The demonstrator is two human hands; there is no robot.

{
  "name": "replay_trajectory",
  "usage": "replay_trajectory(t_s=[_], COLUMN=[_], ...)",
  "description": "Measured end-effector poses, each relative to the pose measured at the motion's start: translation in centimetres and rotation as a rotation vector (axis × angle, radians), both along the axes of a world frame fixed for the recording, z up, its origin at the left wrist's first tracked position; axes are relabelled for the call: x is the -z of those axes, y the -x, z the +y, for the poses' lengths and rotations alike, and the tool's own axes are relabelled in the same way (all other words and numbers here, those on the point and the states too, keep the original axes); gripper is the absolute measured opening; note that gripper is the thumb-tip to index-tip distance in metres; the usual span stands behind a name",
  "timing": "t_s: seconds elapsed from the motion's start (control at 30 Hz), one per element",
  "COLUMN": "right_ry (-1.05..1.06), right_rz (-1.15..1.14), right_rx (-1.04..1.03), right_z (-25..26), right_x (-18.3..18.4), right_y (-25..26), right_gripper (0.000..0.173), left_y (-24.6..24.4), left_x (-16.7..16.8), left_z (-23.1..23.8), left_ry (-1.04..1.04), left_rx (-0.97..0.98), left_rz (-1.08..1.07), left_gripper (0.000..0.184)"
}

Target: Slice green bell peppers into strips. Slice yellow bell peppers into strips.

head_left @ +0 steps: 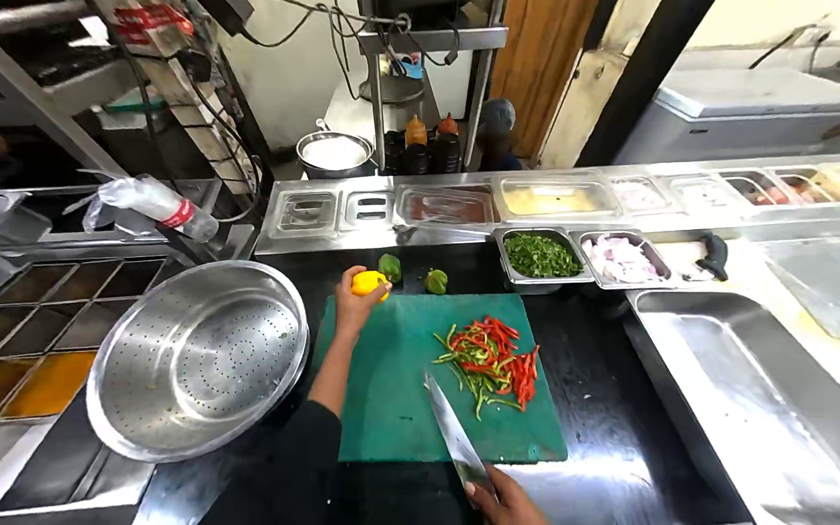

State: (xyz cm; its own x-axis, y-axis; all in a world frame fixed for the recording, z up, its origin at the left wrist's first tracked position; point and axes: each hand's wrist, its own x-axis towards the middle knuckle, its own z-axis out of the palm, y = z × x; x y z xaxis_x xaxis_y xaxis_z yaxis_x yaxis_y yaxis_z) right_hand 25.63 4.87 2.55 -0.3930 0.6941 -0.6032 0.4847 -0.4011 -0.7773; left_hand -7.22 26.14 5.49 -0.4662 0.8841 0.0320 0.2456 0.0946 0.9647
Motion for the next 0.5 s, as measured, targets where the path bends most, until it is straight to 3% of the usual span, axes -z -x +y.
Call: replay_trajectory(t_s=[0.17, 0.3, 0.5], right_ry=[0.025, 0.044, 0.089], right_rz=[-0.212, -0.156, 0.007], right_rx=[-0.149, -0.130, -0.117], right_z=[3.4, 4.4, 4.4], right_x=[-2.3, -2.8, -2.9], right_y=[1.1, 1.5, 2.1], right_gripper=[0.039, 0.035, 0.028], left_y=[-2.5, -3.1, -3.6], left_x=[1.1, 4.3, 3.1], left_z=[-9.9, -15.7, -16.5], left_ry=[0.116, 0.052, -0.042], left_rx=[0.039, 0.142, 0.076], left_rz=[0.309, 0.468, 0.589], left_gripper=[0.081, 0.079, 0.050])
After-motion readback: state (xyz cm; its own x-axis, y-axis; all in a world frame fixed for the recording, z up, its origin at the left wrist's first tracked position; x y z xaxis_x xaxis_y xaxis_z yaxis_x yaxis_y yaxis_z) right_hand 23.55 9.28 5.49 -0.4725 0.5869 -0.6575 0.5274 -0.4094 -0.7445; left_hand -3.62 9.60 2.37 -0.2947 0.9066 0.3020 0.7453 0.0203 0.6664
